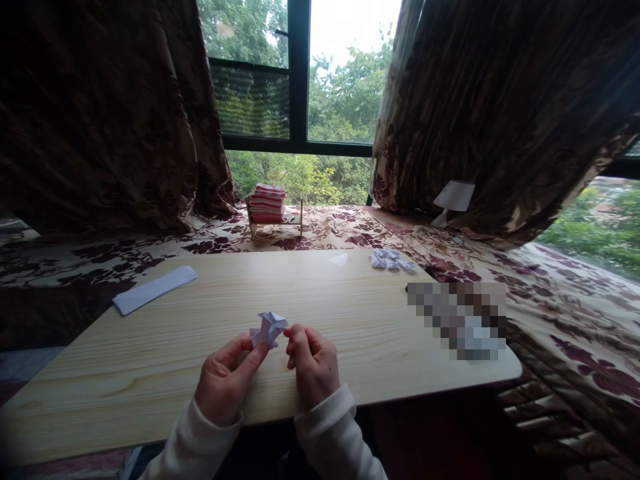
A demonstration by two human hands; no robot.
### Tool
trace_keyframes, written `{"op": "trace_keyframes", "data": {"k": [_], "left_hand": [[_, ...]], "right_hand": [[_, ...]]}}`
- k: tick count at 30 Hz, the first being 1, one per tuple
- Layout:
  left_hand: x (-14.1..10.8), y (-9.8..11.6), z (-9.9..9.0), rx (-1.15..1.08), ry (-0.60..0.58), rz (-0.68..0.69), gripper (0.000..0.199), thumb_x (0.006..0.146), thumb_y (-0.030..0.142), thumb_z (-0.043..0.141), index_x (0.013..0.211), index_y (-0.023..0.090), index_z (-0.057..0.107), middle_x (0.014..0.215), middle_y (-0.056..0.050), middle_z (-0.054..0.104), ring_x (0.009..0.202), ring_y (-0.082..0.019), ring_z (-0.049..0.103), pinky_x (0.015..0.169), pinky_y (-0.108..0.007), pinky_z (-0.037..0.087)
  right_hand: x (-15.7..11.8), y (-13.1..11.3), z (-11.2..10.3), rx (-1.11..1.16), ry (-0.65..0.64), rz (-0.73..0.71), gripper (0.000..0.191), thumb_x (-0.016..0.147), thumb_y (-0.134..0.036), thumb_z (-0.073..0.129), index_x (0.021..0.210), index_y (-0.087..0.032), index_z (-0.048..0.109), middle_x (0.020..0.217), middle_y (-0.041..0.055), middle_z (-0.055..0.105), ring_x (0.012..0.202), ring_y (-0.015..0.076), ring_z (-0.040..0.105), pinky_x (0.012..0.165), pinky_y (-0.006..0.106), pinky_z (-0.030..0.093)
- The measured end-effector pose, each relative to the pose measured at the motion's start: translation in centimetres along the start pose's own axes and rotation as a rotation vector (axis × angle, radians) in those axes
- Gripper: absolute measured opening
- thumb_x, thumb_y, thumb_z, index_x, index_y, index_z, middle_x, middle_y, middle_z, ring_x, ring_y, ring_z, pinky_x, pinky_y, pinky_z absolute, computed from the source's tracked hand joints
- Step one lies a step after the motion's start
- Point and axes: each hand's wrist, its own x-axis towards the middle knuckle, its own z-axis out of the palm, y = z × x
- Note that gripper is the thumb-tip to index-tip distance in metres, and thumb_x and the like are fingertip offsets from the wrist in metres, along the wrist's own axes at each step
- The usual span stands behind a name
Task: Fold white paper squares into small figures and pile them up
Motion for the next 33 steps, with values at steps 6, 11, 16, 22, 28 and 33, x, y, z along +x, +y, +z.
{"op": "trace_keyframes", "data": {"k": [6, 11, 16, 22, 28, 33], "left_hand": [[0.0, 0.2, 0.1, 0.069, -0.051, 0.084, 0.016, 0.072, 0.028, 0.060, 0.061, 0.017, 0.058, 0.075, -0.005, 0.063, 0.081, -0.020, 0.058, 0.080, -0.030, 0.042], [0.0, -0.1, 0.1, 0.093, -0.061, 0.100, 0.012, 0.073, 0.028, 0.060, 0.071, 0.016, 0.064, 0.082, -0.006, 0.065, 0.083, -0.020, 0.058, 0.079, -0.030, 0.042], [0.0, -0.1, 0.1, 0.108, -0.046, 0.075, 0.013, 0.073, 0.027, 0.060, 0.070, 0.016, 0.065, 0.080, -0.006, 0.066, 0.080, -0.020, 0.059, 0.076, -0.030, 0.043], [0.0, -0.2, 0.0, 0.103, -0.065, 0.079, 0.014, 0.074, 0.028, 0.059, 0.069, 0.016, 0.063, 0.079, -0.006, 0.065, 0.079, -0.019, 0.058, 0.077, -0.030, 0.043], [0.0, 0.7, 0.1, 0.020, -0.119, 0.056, 0.015, 0.074, 0.029, 0.058, 0.071, 0.016, 0.065, 0.078, -0.005, 0.064, 0.083, -0.020, 0.058, 0.082, -0.030, 0.043], [0.2, 0.8, 0.2, -0.019, -0.157, 0.024, 0.016, 0.073, 0.031, 0.060, 0.072, 0.016, 0.067, 0.080, -0.006, 0.066, 0.084, -0.021, 0.059, 0.083, -0.031, 0.042]], "right_hand": [[0.2, -0.6, 0.0, -0.064, 0.005, -0.010, 0.037, 0.077, -0.043, 0.052, 0.055, -0.013, 0.055, 0.045, -0.0046, 0.040, 0.039, 0.0058, 0.036, 0.038, 0.020, 0.030], [0.5, -0.7, -0.2, -0.066, 0.012, 0.046, 0.032, 0.075, -0.039, 0.053, 0.056, -0.014, 0.055, 0.043, -0.0061, 0.038, 0.038, 0.0052, 0.032, 0.036, 0.019, 0.025], [0.2, -1.4, -0.6, -0.150, 0.029, 0.004, 0.028, 0.075, -0.037, 0.054, 0.060, -0.014, 0.058, 0.044, -0.0051, 0.042, 0.040, 0.0068, 0.036, 0.038, 0.020, 0.029], [-0.8, -1.5, -0.8, -0.339, 0.083, -0.337, 0.012, 0.074, -0.021, 0.056, 0.083, -0.017, 0.062, 0.072, 0.0029, 0.064, 0.058, 0.0125, 0.057, 0.050, 0.022, 0.045], [-0.6, -0.5, -0.8, -0.291, -0.007, -0.446, 0.011, 0.076, -0.014, 0.054, 0.084, -0.018, 0.060, 0.079, 0.0044, 0.063, 0.064, 0.0142, 0.059, 0.059, 0.028, 0.050], [-0.5, -0.4, -0.9, -0.251, -0.001, -0.453, 0.012, 0.076, -0.014, 0.054, 0.085, -0.018, 0.060, 0.081, 0.0047, 0.063, 0.067, 0.0147, 0.059, 0.062, 0.029, 0.050]]}}
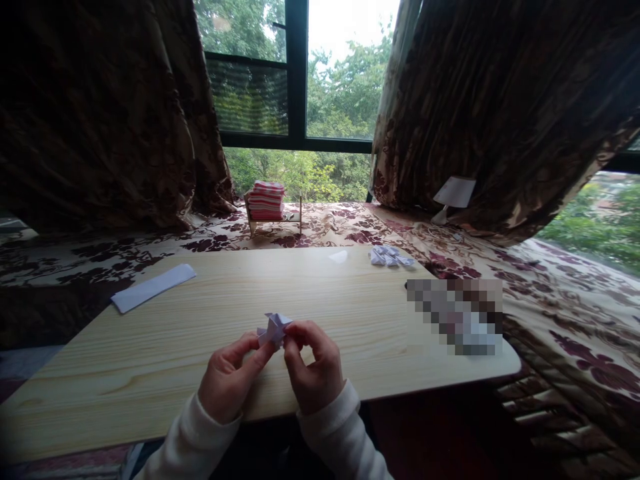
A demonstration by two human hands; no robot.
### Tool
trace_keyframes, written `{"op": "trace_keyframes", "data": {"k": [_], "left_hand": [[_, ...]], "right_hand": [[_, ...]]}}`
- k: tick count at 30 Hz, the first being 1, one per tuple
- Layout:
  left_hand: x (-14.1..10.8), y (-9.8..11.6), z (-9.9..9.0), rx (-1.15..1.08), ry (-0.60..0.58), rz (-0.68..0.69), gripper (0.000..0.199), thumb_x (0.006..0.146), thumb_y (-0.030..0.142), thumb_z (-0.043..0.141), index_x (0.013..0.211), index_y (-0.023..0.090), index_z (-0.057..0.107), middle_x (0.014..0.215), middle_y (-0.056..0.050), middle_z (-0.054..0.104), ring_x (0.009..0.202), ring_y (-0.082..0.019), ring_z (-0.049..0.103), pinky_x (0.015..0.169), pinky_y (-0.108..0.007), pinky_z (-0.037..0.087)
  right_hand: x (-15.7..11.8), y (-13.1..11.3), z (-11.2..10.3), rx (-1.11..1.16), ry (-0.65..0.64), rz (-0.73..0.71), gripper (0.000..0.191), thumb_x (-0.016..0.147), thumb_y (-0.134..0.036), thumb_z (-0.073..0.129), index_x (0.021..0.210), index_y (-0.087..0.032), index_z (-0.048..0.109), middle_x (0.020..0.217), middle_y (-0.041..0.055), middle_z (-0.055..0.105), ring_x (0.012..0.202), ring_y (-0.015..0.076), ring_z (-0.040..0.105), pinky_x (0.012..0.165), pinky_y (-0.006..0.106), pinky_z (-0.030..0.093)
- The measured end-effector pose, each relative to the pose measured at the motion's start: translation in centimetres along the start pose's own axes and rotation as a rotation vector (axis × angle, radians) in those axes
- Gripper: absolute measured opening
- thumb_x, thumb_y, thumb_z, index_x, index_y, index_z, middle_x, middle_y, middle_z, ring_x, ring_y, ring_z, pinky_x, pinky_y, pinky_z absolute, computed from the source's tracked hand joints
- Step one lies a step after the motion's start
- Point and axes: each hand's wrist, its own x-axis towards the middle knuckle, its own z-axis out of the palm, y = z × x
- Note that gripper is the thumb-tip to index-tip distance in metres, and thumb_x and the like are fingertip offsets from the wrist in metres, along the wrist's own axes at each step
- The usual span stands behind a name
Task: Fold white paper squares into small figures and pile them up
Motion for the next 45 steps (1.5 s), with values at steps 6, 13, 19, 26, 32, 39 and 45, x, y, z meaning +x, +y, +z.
{"op": "trace_keyframes", "data": {"k": [6, 13, 19, 26, 32, 39, 45], "left_hand": [[-0.2, -0.7, -0.2, 0.027, -0.007, 0.018, 0.016, 0.075, 0.030, 0.059, 0.074, 0.017, 0.067, 0.079, -0.005, 0.065, 0.081, -0.020, 0.058, 0.081, -0.030, 0.042], [-0.4, -0.3, -0.2, 0.017, 0.011, 0.030, 0.019, 0.078, 0.031, 0.055, 0.079, 0.016, 0.067, 0.078, -0.005, 0.064, 0.081, -0.020, 0.058, 0.079, -0.029, 0.041], [-0.5, -0.4, -0.2, 0.014, 0.055, -0.015, 0.022, 0.079, 0.035, 0.052, 0.074, 0.016, 0.063, 0.074, -0.004, 0.061, 0.077, -0.019, 0.056, 0.077, -0.028, 0.041], [-0.3, -0.3, 0.0, 0.095, 0.078, -0.015, 0.025, 0.081, 0.036, 0.046, 0.068, 0.018, 0.056, 0.070, -0.002, 0.056, 0.072, -0.017, 0.052, 0.071, -0.026, 0.040], [-0.4, -0.2, 0.1, 0.147, 0.105, -0.014, 0.024, 0.081, 0.035, 0.046, 0.064, 0.019, 0.053, 0.063, 0.000, 0.051, 0.066, -0.016, 0.049, 0.065, -0.026, 0.039], [-0.3, 0.1, 0.0, 0.144, 0.015, -0.015, 0.027, 0.082, 0.033, 0.044, 0.059, 0.019, 0.048, 0.060, 0.001, 0.046, 0.063, -0.015, 0.046, 0.060, -0.024, 0.037], [-0.3, 0.1, 0.1, 0.084, 0.015, -0.019, 0.027, 0.081, 0.034, 0.045, 0.059, 0.018, 0.050, 0.058, 0.002, 0.046, 0.060, -0.013, 0.044, 0.060, -0.024, 0.036]], "right_hand": [[0.0, -0.5, -0.1, -0.024, -0.038, 0.028, 0.006, 0.077, -0.016, 0.055, 0.082, -0.018, 0.058, 0.077, 0.0040, 0.062, 0.069, 0.0155, 0.058, 0.063, 0.029, 0.049], [0.1, -1.0, -0.3, -0.133, -0.117, -0.013, 0.009, 0.083, -0.021, 0.047, 0.079, -0.017, 0.054, 0.070, 0.0022, 0.057, 0.065, 0.0142, 0.054, 0.062, 0.027, 0.046], [0.1, -0.9, -0.1, -0.248, -0.099, -0.091, 0.010, 0.084, -0.019, 0.044, 0.080, -0.018, 0.053, 0.077, 0.0033, 0.055, 0.068, 0.0138, 0.052, 0.064, 0.026, 0.044], [0.0, -0.8, -0.1, -0.281, -0.118, -0.061, 0.012, 0.085, -0.022, 0.044, 0.078, -0.018, 0.052, 0.071, 0.0019, 0.053, 0.064, 0.0132, 0.050, 0.062, 0.025, 0.042], [-0.1, -0.4, -0.9, -0.408, -0.245, -0.122, 0.016, 0.087, -0.022, 0.040, 0.080, -0.018, 0.053, 0.069, 0.0017, 0.052, 0.060, 0.0131, 0.047, 0.058, 0.025, 0.038], [0.1, -0.5, -1.7, -0.491, -0.336, -0.161, 0.016, 0.087, -0.021, 0.038, 0.077, -0.018, 0.050, 0.068, 0.0027, 0.053, 0.061, 0.0137, 0.049, 0.057, 0.024, 0.037], [0.3, -0.3, -1.9, -0.459, -0.332, -0.251, 0.016, 0.086, -0.019, 0.039, 0.075, -0.017, 0.050, 0.066, 0.0018, 0.048, 0.059, 0.0130, 0.045, 0.056, 0.025, 0.035]]}}
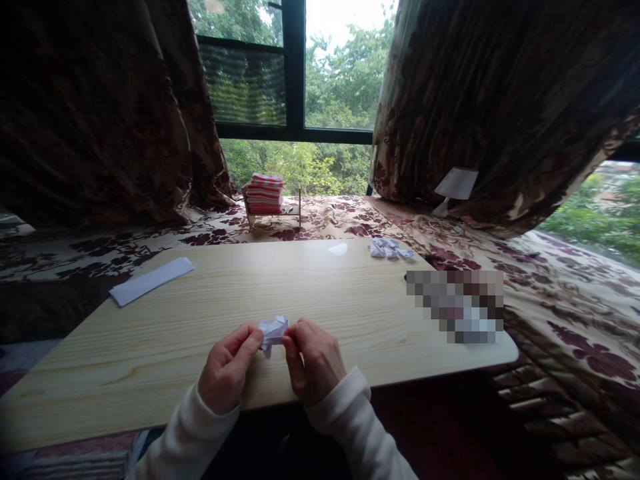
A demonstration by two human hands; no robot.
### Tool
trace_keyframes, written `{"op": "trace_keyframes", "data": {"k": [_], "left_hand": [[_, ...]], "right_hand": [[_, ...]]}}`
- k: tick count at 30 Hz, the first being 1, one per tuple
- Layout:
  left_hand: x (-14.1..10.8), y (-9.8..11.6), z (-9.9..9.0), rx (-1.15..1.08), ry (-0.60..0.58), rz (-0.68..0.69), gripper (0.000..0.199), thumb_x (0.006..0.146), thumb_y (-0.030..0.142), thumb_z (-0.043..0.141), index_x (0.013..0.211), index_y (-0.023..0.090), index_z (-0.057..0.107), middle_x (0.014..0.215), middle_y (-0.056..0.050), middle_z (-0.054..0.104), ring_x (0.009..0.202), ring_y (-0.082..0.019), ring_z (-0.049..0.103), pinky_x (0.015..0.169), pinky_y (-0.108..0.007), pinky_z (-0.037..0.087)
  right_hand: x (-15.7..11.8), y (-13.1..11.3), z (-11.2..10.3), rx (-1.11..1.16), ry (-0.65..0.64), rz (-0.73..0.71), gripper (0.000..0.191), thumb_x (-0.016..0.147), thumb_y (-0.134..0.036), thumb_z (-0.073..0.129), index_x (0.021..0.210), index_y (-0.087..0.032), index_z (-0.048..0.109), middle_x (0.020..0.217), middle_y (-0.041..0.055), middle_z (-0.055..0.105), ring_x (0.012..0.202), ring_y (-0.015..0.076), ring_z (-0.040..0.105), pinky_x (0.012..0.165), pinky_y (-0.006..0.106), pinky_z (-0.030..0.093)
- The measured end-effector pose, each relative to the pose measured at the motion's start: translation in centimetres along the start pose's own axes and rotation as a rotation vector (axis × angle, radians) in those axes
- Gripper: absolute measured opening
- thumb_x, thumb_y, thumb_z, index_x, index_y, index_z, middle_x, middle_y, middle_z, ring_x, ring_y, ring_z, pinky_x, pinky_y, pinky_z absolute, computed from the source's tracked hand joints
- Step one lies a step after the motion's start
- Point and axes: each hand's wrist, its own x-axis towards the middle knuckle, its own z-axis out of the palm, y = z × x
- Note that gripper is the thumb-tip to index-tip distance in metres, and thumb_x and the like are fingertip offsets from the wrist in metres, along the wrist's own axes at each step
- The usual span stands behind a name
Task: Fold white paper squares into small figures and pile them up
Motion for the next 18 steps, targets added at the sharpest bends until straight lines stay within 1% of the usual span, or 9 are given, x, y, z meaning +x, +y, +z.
{"op": "trace_keyframes", "data": {"k": [2, 4, 6, 8, 10, 12, 13, 18], "left_hand": [[0.0, -0.4, 0.2, 0.016, 0.080, 0.010, 0.027, 0.080, 0.035, 0.048, 0.061, 0.017, 0.052, 0.060, 0.001, 0.049, 0.061, -0.014, 0.046, 0.062, -0.025, 0.037], [-0.1, -0.9, 0.3, 0.042, 0.194, 0.027, 0.025, 0.077, 0.037, 0.051, 0.063, 0.017, 0.056, 0.062, 0.001, 0.053, 0.064, -0.015, 0.050, 0.065, -0.025, 0.039], [-0.1, -1.3, 0.4, 0.053, 0.296, 0.033, 0.023, 0.075, 0.038, 0.055, 0.067, 0.017, 0.060, 0.065, 0.000, 0.058, 0.067, -0.016, 0.053, 0.067, -0.026, 0.040], [-0.1, -1.5, 0.4, 0.038, 0.355, 0.021, 0.021, 0.073, 0.037, 0.058, 0.071, 0.017, 0.063, 0.068, -0.001, 0.062, 0.068, -0.016, 0.056, 0.068, -0.025, 0.042], [-0.2, -1.4, 0.4, 0.003, 0.375, 0.011, 0.020, 0.071, 0.036, 0.060, 0.073, 0.017, 0.065, 0.071, -0.001, 0.065, 0.071, -0.016, 0.058, 0.070, -0.025, 0.043], [-0.2, -1.2, 0.5, -0.024, 0.375, 0.014, 0.018, 0.070, 0.035, 0.062, 0.073, 0.018, 0.067, 0.071, -0.001, 0.067, 0.072, -0.017, 0.060, 0.073, -0.025, 0.043], [-0.2, -1.0, 0.5, -0.035, 0.371, 0.016, 0.017, 0.069, 0.034, 0.063, 0.072, 0.018, 0.067, 0.071, 0.000, 0.067, 0.073, -0.017, 0.061, 0.074, -0.025, 0.044], [-0.2, -0.9, 0.5, -0.090, 0.352, -0.031, 0.016, 0.065, 0.031, 0.067, 0.073, 0.018, 0.069, 0.070, 0.000, 0.069, 0.071, -0.017, 0.062, 0.073, -0.026, 0.045]], "right_hand": [[0.1, 0.1, 0.1, 0.004, 0.016, 0.010, 0.016, 0.085, -0.020, 0.040, 0.075, -0.017, 0.052, 0.066, 0.0020, 0.049, 0.059, 0.0128, 0.045, 0.056, 0.025, 0.036], [0.2, 0.1, 0.3, 0.059, 0.062, 0.082, 0.016, 0.085, -0.023, 0.041, 0.076, -0.017, 0.054, 0.067, 0.0017, 0.051, 0.057, 0.0121, 0.046, 0.056, 0.024, 0.037], [0.2, 0.0, 0.4, 0.147, 0.154, 0.233, 0.018, 0.084, -0.028, 0.044, 0.077, -0.017, 0.056, 0.063, 0.0005, 0.052, 0.054, 0.0113, 0.045, 0.053, 0.023, 0.037], [0.1, -0.1, 0.6, 0.240, 0.200, 0.398, 0.024, 0.083, -0.035, 0.046, 0.073, -0.017, 0.058, 0.055, -0.0019, 0.048, 0.050, 0.0106, 0.042, 0.049, 0.022, 0.035], [0.0, -0.2, 0.8, 0.354, 0.160, 0.501, 0.032, 0.082, -0.041, 0.047, 0.069, -0.015, 0.059, 0.049, -0.0039, 0.042, 0.046, 0.0096, 0.039, 0.045, 0.022, 0.032], [0.1, -0.3, 0.9, 0.472, 0.118, 0.551, 0.036, 0.081, -0.045, 0.046, 0.068, -0.014, 0.061, 0.047, -0.0049, 0.039, 0.045, 0.0087, 0.036, 0.045, 0.022, 0.031], [0.2, -0.3, 1.0, 0.514, 0.119, 0.568, 0.036, 0.081, -0.045, 0.046, 0.069, -0.014, 0.061, 0.047, -0.0049, 0.039, 0.045, 0.0085, 0.036, 0.045, 0.022, 0.031], [0.8, -0.2, 1.2, 0.565, 0.134, 0.622, 0.033, 0.079, -0.042, 0.051, 0.064, -0.014, 0.058, 0.049, -0.0046, 0.041, 0.045, 0.0081, 0.036, 0.045, 0.022, 0.030]]}}
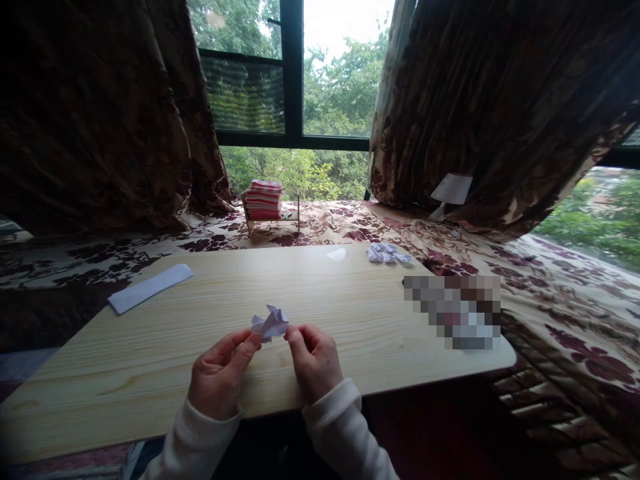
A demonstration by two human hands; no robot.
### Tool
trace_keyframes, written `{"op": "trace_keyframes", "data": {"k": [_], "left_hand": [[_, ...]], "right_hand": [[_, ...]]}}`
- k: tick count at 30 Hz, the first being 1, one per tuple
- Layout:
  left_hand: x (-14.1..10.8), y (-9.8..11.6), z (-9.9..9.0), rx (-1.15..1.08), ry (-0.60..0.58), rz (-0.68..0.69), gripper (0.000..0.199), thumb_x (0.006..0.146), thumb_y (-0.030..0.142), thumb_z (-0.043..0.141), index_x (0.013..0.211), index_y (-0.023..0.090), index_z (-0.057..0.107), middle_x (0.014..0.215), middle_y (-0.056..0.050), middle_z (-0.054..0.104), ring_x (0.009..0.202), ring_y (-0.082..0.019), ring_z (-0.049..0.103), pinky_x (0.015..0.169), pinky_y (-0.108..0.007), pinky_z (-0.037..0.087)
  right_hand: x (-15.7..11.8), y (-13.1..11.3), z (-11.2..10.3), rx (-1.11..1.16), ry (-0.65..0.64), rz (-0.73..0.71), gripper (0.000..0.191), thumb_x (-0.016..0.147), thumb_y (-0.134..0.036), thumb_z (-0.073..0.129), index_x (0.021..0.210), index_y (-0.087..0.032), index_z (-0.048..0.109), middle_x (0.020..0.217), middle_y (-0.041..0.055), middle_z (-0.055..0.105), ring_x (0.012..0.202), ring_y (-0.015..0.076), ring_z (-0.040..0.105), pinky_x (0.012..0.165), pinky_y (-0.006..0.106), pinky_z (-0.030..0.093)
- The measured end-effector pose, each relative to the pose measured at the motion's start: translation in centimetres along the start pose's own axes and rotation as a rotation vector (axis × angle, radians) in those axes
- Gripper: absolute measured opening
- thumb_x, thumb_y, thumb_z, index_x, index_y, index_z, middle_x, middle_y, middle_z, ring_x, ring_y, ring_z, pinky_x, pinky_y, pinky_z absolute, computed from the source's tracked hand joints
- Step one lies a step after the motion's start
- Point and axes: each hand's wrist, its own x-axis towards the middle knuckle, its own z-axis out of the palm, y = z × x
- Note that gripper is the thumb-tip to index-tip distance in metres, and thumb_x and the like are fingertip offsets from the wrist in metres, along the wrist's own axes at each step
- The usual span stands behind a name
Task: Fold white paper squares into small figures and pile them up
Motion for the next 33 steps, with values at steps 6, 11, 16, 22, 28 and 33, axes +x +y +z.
{"op": "trace_keyframes", "data": {"k": [6, 11, 16, 22, 28, 33], "left_hand": [[0.2, -0.2, -0.3, 0.083, -0.126, 0.008, 0.018, 0.068, 0.034, 0.065, 0.075, 0.017, 0.067, 0.070, -0.002, 0.069, 0.071, -0.018, 0.062, 0.073, -0.028, 0.045], [0.4, -0.2, -0.3, 0.147, -0.209, 0.047, 0.017, 0.072, 0.034, 0.061, 0.077, 0.018, 0.065, 0.084, -0.003, 0.069, 0.084, -0.019, 0.061, 0.083, -0.029, 0.042], [0.2, -0.3, 0.1, 0.019, -0.138, -0.022, 0.023, 0.066, 0.032, 0.067, 0.081, 0.018, 0.058, 0.074, -0.001, 0.066, 0.074, -0.017, 0.062, 0.073, -0.027, 0.045], [-0.1, 0.3, 0.4, -0.030, -0.239, 0.029, 0.025, 0.071, 0.028, 0.063, 0.093, 0.019, 0.057, 0.082, -0.003, 0.067, 0.081, -0.018, 0.062, 0.080, -0.029, 0.044], [0.1, 1.0, 0.2, 0.224, -0.278, 0.059, 0.018, 0.068, 0.031, 0.064, 0.078, 0.016, 0.065, 0.077, -0.005, 0.068, 0.077, -0.021, 0.062, 0.075, -0.030, 0.046], [0.1, 1.1, 0.3, 0.267, -0.292, 0.076, 0.017, 0.069, 0.030, 0.062, 0.075, 0.015, 0.068, 0.073, -0.006, 0.068, 0.076, -0.020, 0.062, 0.072, -0.029, 0.047]], "right_hand": [[0.1, 0.5, 0.1, 0.229, -0.075, -0.013, 0.033, 0.081, -0.041, 0.050, 0.061, -0.015, 0.052, 0.049, -0.0051, 0.040, 0.045, 0.0070, 0.036, 0.045, 0.021, 0.029], [-0.2, 0.8, 0.0, 0.293, -0.086, -0.001, 0.026, 0.081, -0.038, 0.052, 0.073, -0.015, 0.059, 0.056, -0.0034, 0.045, 0.048, 0.0072, 0.039, 0.045, 0.021, 0.030], [-0.2, 0.7, 0.0, 0.229, -0.066, 0.018, 0.026, 0.078, -0.040, 0.056, 0.077, -0.014, 0.062, 0.056, -0.0035, 0.046, 0.047, 0.0065, 0.038, 0.044, 0.020, 0.029], [0.1, 0.7, 0.2, 0.230, -0.068, 0.009, 0.029, 0.078, -0.042, 0.054, 0.075, -0.014, 0.062, 0.055, -0.0033, 0.046, 0.045, 0.0064, 0.038, 0.043, 0.020, 0.030], [-0.1, 0.3, 0.3, 0.151, -0.058, -0.023, 0.029, 0.078, -0.041, 0.054, 0.074, -0.014, 0.063, 0.053, -0.0024, 0.048, 0.047, 0.0076, 0.039, 0.045, 0.021, 0.034], [-0.1, 0.3, 0.3, 0.116, -0.047, -0.029, 0.030, 0.079, -0.040, 0.053, 0.072, -0.014, 0.064, 0.053, -0.0014, 0.051, 0.048, 0.0086, 0.041, 0.046, 0.021, 0.035]]}}
